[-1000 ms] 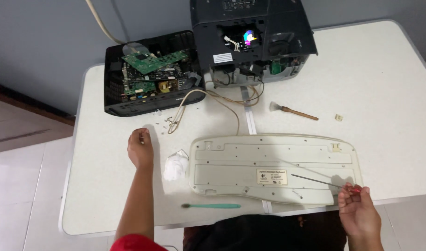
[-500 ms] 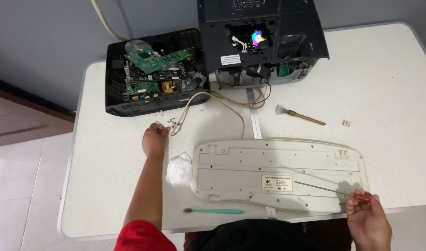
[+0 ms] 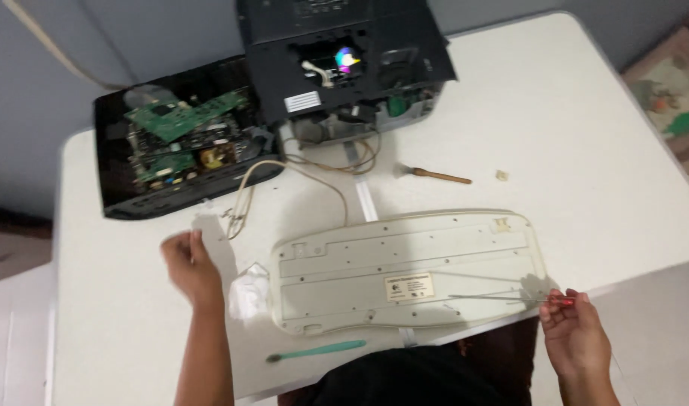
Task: Removing screws from the back of a computer keyboard using a screwdriver for disassembly
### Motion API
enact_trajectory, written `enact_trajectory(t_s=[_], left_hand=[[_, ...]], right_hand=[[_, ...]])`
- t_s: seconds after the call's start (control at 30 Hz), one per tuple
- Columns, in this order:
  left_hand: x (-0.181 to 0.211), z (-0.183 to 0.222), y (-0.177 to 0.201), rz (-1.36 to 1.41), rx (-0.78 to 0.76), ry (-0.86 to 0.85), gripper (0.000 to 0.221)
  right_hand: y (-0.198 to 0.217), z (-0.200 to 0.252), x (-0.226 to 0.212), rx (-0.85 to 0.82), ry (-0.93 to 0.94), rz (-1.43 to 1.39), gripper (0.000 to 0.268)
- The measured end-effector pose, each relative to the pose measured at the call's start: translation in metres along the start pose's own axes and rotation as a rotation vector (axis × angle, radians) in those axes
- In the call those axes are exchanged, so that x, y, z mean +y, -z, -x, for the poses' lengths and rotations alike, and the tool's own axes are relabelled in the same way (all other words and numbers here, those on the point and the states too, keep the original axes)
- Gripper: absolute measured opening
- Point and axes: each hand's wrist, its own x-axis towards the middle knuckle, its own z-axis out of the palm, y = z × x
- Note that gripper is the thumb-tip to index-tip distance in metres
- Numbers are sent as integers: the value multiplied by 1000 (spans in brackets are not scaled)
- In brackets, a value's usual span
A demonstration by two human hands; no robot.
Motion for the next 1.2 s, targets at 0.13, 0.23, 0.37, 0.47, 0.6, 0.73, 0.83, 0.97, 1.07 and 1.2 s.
enact_trajectory(t_s=[0.13, 0.23, 0.37, 0.47, 0.6, 0.73, 0.83, 0.97, 1.07, 1.2], left_hand=[[74, 113, 17, 17, -170, -33, 5], [140, 192, 12, 99, -874, 407, 15], [188, 226, 2, 579, -1147, -211, 12], [191, 232, -2, 589, -1293, -139, 15], [194, 234, -6, 487, -1452, -163, 15], [214, 227, -6, 370, -1621, -37, 17], [227, 226, -7, 430, -1648, 145, 17], [230, 230, -10, 319, -1651, 257, 17], [225, 235, -13, 314, -1648, 304, 17], [219, 238, -14, 308, -1692, 348, 18]], right_hand=[[-22, 34, -27, 63, 23, 33, 18], [-38, 56, -48, -19, 118, 34, 17], [-72, 110, -93, -119, 350, 195, 19], [-73, 135, -108, -153, 452, 274, 20], [-62, 146, -107, -121, 479, 272, 28], [-59, 152, -109, -72, 485, 301, 27], [-54, 150, -110, -81, 495, 342, 27], [-51, 148, -113, -48, 506, 280, 33], [-52, 150, -113, -49, 482, 282, 32], [-52, 149, -109, -70, 455, 250, 30]])
